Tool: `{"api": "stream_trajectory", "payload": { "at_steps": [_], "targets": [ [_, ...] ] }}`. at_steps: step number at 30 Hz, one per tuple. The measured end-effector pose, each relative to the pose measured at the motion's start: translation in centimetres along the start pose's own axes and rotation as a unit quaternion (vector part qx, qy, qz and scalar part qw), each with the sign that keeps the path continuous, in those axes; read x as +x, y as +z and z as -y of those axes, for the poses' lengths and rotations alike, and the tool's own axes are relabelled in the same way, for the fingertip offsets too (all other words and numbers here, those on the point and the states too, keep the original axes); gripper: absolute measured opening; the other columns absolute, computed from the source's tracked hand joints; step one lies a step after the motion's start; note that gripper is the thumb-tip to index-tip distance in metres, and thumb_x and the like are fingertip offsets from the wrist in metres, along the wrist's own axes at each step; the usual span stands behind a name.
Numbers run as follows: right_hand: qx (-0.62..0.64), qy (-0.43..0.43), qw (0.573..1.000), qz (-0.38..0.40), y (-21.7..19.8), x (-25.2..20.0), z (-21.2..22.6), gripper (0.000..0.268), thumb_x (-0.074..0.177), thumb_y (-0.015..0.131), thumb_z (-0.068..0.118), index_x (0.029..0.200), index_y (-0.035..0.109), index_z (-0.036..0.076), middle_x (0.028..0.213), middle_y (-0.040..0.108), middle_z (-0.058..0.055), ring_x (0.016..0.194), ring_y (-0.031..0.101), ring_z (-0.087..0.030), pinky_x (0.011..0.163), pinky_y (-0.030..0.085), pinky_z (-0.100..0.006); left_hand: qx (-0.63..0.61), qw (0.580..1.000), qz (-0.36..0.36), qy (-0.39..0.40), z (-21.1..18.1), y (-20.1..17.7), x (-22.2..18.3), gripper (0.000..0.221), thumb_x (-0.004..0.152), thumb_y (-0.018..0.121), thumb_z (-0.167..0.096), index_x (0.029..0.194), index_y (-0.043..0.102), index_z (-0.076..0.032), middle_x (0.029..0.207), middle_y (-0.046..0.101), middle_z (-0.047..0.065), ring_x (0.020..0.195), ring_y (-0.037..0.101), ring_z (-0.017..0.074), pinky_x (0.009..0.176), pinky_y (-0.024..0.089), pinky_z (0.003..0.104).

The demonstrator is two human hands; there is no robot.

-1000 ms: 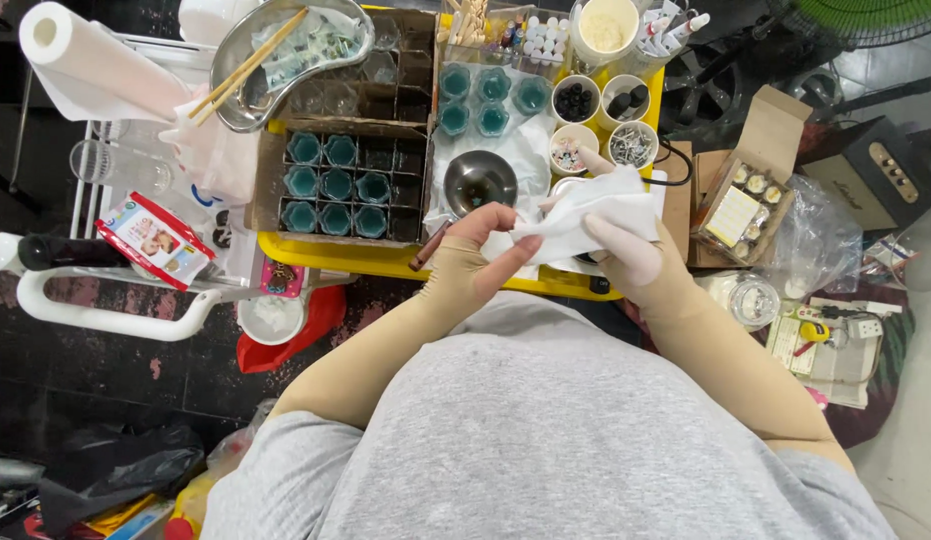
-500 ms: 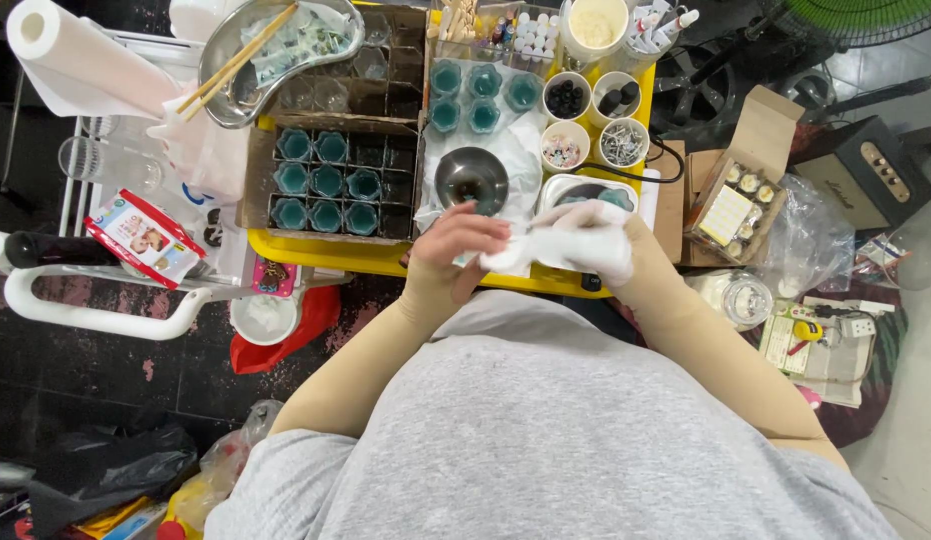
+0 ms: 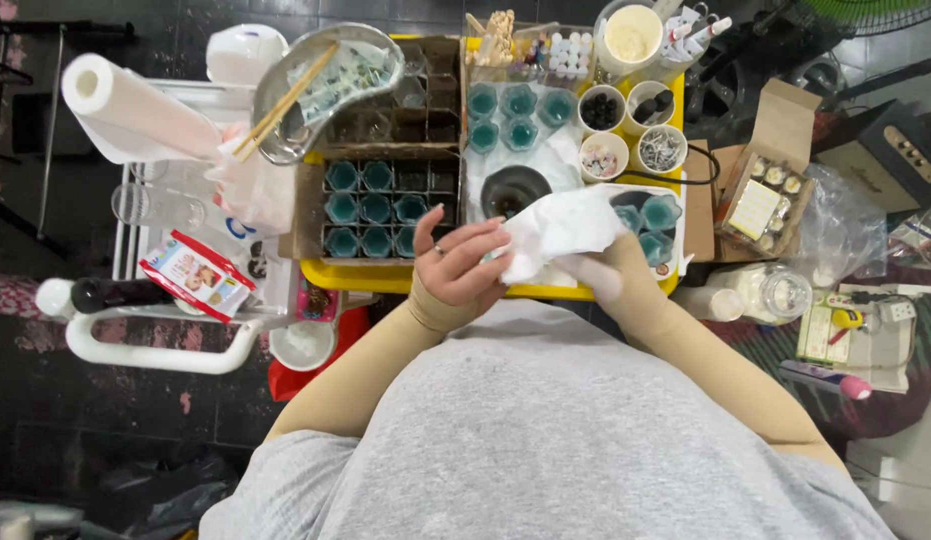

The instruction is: The recorder is cleaning and inspecting glass jars for candle making using a cloth and a small tool.

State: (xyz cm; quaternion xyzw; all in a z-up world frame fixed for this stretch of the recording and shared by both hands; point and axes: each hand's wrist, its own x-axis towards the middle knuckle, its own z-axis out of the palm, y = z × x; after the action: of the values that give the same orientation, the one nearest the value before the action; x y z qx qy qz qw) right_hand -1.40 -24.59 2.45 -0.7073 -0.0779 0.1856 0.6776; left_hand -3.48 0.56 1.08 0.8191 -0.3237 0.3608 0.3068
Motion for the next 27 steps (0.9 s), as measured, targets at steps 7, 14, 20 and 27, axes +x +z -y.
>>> {"api": "stream_trajectory", "payload": {
  "at_steps": [7, 14, 20, 27],
  "targets": [
    [0.156, -0.069, 0.984, 0.049, 3.5, 0.3, -1.3, 0.042, 0.097, 0.064, -0.004, 0.138, 0.053, 0.000, 0.140, 0.061, -0.009, 0.131, 0.057, -0.017, 0.115, 0.046, -0.036, 0.012, 0.998, 0.061, 0.025, 2.0, -1.0, -1.4, 0.014, 0.095, 0.070, -0.006, 0.104, 0.071, -0.016, 0.127, 0.070, 0.002, 0.122, 0.070, 0.0189, 0.124, 0.021, 0.050],
    [-0.039, -0.106, 0.992, -0.062, 5.0, 0.1, -0.8, 0.033, 0.101, 0.058, -0.001, 0.134, 0.060, 0.001, 0.133, 0.065, -0.009, 0.124, 0.061, -0.016, 0.108, 0.048, -0.031, 0.005, 0.998, 0.052, 0.026, 3.1, -1.6, -1.9, 0.015, 0.096, 0.072, -0.009, 0.108, 0.071, -0.019, 0.126, 0.070, 0.001, 0.122, 0.069, 0.0188, 0.127, 0.020, 0.049],
    [0.145, -0.053, 0.982, -0.110, 6.8, 0.1, 1.7, 0.032, 0.099, 0.058, 0.002, 0.131, 0.061, -0.001, 0.125, 0.068, -0.009, 0.114, 0.064, -0.014, 0.100, 0.051, -0.030, -0.238, 0.951, 0.134, -0.145, 1.8, -1.0, -0.1, 0.042, 0.086, 0.082, -0.029, 0.116, 0.061, -0.010, 0.133, 0.065, 0.012, 0.126, 0.061, 0.0240, 0.124, 0.022, 0.053],
    [-0.017, -0.058, 0.990, -0.130, 5.7, -0.1, 1.9, 0.031, 0.098, 0.065, 0.006, 0.128, 0.064, -0.001, 0.113, 0.072, -0.005, 0.101, 0.067, -0.010, 0.089, 0.054, -0.027, -0.358, 0.832, 0.168, -0.388, 1.2, 1.2, 0.6, 0.030, 0.090, 0.078, -0.019, 0.114, 0.063, -0.008, 0.113, 0.068, 0.007, 0.106, 0.060, 0.0147, 0.083, 0.053, 0.029]
  ]
}}
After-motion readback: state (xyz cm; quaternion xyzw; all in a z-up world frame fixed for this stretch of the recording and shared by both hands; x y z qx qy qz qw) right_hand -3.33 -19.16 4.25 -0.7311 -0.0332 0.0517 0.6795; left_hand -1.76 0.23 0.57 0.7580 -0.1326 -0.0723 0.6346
